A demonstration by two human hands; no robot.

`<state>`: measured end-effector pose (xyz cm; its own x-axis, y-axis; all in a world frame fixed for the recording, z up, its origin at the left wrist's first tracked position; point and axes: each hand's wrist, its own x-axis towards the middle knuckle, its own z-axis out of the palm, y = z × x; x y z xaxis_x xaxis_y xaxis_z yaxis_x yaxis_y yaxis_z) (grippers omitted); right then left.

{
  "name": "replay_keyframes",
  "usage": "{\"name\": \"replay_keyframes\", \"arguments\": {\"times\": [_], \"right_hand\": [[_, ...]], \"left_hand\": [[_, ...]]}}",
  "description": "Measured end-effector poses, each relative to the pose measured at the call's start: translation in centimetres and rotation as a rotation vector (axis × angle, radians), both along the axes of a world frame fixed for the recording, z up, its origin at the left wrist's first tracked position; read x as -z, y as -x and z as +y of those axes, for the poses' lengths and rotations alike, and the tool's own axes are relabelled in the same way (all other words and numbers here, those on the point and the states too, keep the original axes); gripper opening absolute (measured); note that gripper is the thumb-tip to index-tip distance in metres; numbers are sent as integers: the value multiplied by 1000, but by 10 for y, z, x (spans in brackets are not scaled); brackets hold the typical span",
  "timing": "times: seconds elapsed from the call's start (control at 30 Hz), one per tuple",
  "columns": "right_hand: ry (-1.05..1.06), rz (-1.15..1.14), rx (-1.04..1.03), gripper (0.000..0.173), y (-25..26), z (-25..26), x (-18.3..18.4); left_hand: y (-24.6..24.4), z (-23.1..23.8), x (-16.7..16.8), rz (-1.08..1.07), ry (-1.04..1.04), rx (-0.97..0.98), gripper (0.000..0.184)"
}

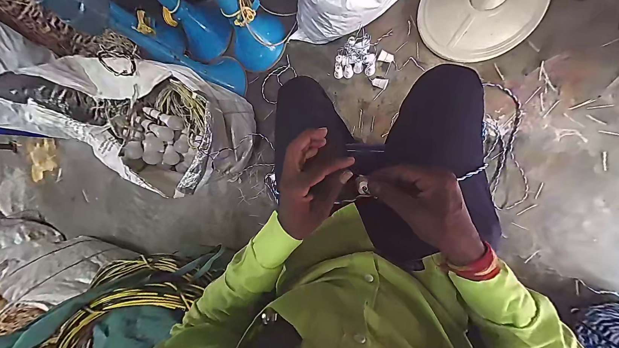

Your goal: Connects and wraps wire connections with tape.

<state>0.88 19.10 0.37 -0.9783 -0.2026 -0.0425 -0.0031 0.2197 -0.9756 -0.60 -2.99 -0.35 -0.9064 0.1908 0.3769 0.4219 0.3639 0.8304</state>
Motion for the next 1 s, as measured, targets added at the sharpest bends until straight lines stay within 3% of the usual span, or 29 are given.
{"name": "replay_keyframes", "arguments": {"times": [0.1, 0.3, 0.43, 0.53, 0.63, 0.87, 1.0], "right_hand": [[13, 4, -4, 11, 0, -2, 0], [42, -13, -15, 13, -1, -1, -5], [60, 26, -8, 15, -3, -1, -4], [55, 57, 22, 16, -4, -2, -1], [36, 89, 57, 17, -7, -2, 3], [-183, 215, 151, 16, -10, -9, 12], [-110, 152, 142, 14, -11, -8, 10]], "left_hand": [[-4, 0, -1, 46, 74, 2, 9], [-8, 9, 7, -21, 58, -18, 15], [-16, 27, 8, -324, -272, 5, 18], [-19, 40, -3, -734, -634, -2, 29], [-17, 45, -15, -941, -758, -8, 30], [-16, 56, -18, -951, -923, -95, 22], [-19, 54, -15, -904, -866, -62, 21]]}}
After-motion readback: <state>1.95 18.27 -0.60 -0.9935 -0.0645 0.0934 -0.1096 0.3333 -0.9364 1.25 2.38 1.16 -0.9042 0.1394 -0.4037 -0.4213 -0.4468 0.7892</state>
